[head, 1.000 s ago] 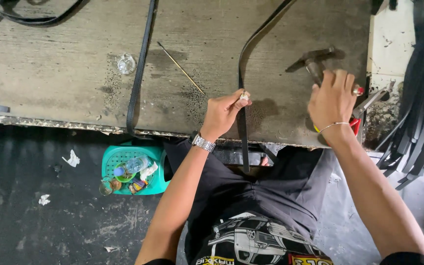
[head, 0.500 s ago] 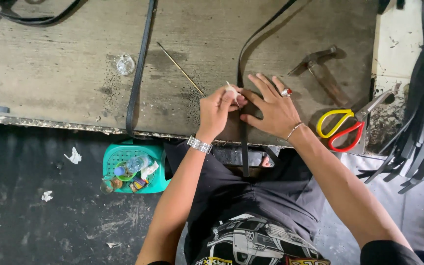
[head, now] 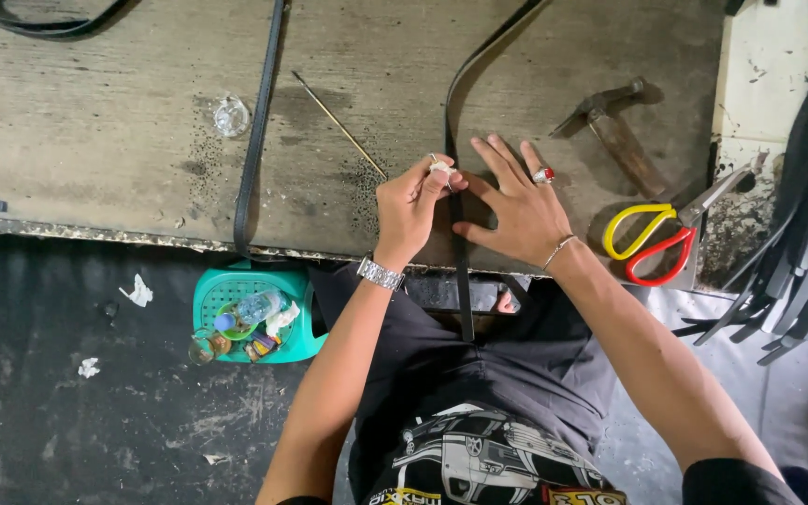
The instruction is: Hammering rivets into a leather strap on a workbench.
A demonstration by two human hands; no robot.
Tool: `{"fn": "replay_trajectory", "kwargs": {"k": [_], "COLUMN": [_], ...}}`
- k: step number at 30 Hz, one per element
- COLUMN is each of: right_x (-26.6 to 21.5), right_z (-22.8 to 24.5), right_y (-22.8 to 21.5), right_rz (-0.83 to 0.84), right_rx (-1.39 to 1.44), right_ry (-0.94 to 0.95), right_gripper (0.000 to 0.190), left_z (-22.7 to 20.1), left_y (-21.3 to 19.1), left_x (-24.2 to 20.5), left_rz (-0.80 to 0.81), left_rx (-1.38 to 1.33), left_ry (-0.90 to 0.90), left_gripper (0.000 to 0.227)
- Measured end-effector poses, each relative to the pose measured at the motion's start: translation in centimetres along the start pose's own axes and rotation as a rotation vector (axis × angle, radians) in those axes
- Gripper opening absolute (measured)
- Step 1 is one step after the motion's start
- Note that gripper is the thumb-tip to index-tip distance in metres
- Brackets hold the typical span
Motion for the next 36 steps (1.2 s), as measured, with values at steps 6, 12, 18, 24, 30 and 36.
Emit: {"fn": "replay_trajectory", "kwargs": {"k": [6,12,18,24,30,36], "right_x": [0.0,0.1,-0.3,-3.6,-7.4,-5.6], "right_z": [0.1,0.2,0.0,-7.6,-13.7,-11.2], "right_y": [-0.1,-0.2,-0.5,-5.3,-6.8,-9.4], "right_rz": [-0.01,0.002,-0.055,-0.435,-0.068,-0.068], "right_rx": [0.013,0.009,0.037,-0.363,-0.752,0.01], "right_ry": [0.01,0.024,0.006,0.272,0.463,0.705], "right_gripper": [0.069,0.068,0.066,0.06,0.027,0.044], "left_z": [-0.7,-1.4,-2.0,-2.0,-1.4,-2.9], "left_y": [0.1,0.2,0.6,0.7,0.9,1.3], "left_x": [0.1,0.0,-0.4,-0.5,-0.5,-0.3], "left_rz": [0.003,0.011,0.013,-0.018,0.105,0.162], "left_rx": [0.043,0.11,0.334,0.362,0.436,0.439], "left_ry": [0.073,0.125,0.331,0.384,0.414,0.458], "left_gripper": [0.019,0.022,0.019,0.019,0.035,0.035]}}
Point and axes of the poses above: each hand's wrist, its own x-axis towards the middle knuckle, its own y-axis out of the palm, z = x × y, the point moved 8 cm from there along x, towards the middle knuckle, and after that the axes turned 7 degrees about -z, right-handed, at the moved point
